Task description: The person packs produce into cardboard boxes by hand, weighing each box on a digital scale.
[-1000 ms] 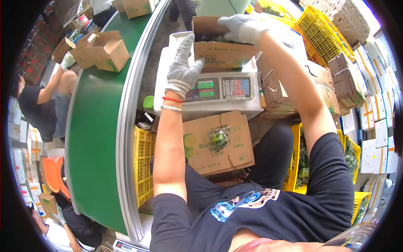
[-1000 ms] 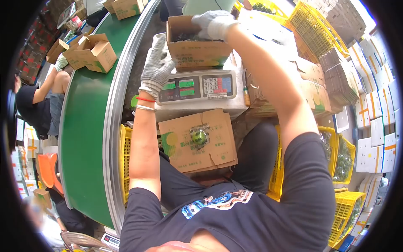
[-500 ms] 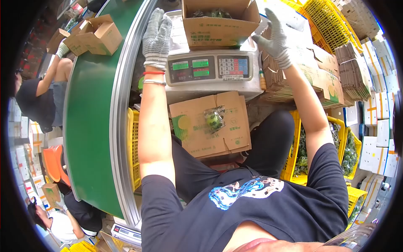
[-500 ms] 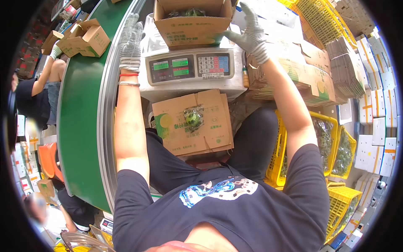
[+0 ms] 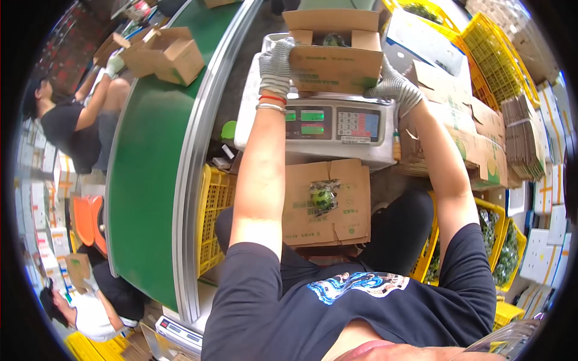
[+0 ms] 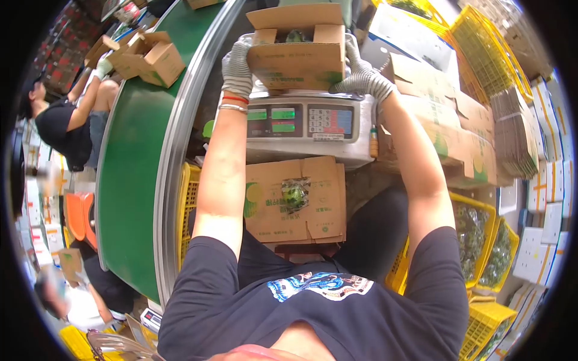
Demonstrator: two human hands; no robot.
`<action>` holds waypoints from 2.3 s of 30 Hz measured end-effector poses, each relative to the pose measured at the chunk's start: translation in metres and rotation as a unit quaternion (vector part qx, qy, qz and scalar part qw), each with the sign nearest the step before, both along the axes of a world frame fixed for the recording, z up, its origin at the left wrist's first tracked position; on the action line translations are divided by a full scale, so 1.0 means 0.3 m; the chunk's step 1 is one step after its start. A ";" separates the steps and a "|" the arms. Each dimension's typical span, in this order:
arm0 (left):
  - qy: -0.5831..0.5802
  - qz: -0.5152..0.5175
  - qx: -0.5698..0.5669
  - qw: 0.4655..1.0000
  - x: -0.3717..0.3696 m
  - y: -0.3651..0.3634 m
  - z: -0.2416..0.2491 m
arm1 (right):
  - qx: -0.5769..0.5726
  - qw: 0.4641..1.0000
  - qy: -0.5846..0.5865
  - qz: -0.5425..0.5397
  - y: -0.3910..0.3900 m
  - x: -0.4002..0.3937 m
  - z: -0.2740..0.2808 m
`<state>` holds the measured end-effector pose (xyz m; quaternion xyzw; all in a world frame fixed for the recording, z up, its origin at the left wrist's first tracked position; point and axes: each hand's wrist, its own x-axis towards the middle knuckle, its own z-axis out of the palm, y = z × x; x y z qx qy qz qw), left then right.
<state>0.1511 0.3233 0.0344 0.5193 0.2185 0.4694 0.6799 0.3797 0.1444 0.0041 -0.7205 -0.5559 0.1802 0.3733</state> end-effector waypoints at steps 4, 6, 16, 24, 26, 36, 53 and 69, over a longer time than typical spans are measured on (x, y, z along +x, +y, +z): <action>-0.029 0.027 -0.047 0.998 -0.066 0.060 0.011 | 0.061 0.985 0.155 0.051 0.058 -0.130 0.144; -0.032 0.124 0.054 0.990 -0.187 0.041 0.066 | 0.098 0.992 0.056 0.048 0.091 -0.228 0.146; 0.486 0.334 0.205 0.781 -0.845 -0.064 0.167 | 0.107 0.981 0.153 0.061 0.506 -1.185 -0.062; 0.401 0.354 0.204 0.820 -0.958 0.431 -0.014 | 0.149 0.980 -0.004 0.129 0.448 -1.267 -0.084; 0.416 0.389 0.195 0.798 -0.903 0.525 -0.011 | -0.063 0.975 -0.033 0.208 0.255 -1.179 0.041; 0.383 0.549 0.295 0.682 -0.640 0.233 -0.038 | -0.105 0.977 -0.185 -0.002 -0.468 -0.954 -0.312; 0.488 0.031 -0.053 0.871 -0.708 -0.584 -0.404 | -0.117 0.855 0.442 -0.243 -0.725 -0.781 -0.198; 0.179 -0.071 0.079 0.978 -0.848 -0.739 -0.280 | 0.058 0.880 0.403 -0.244 -0.724 -0.737 -0.002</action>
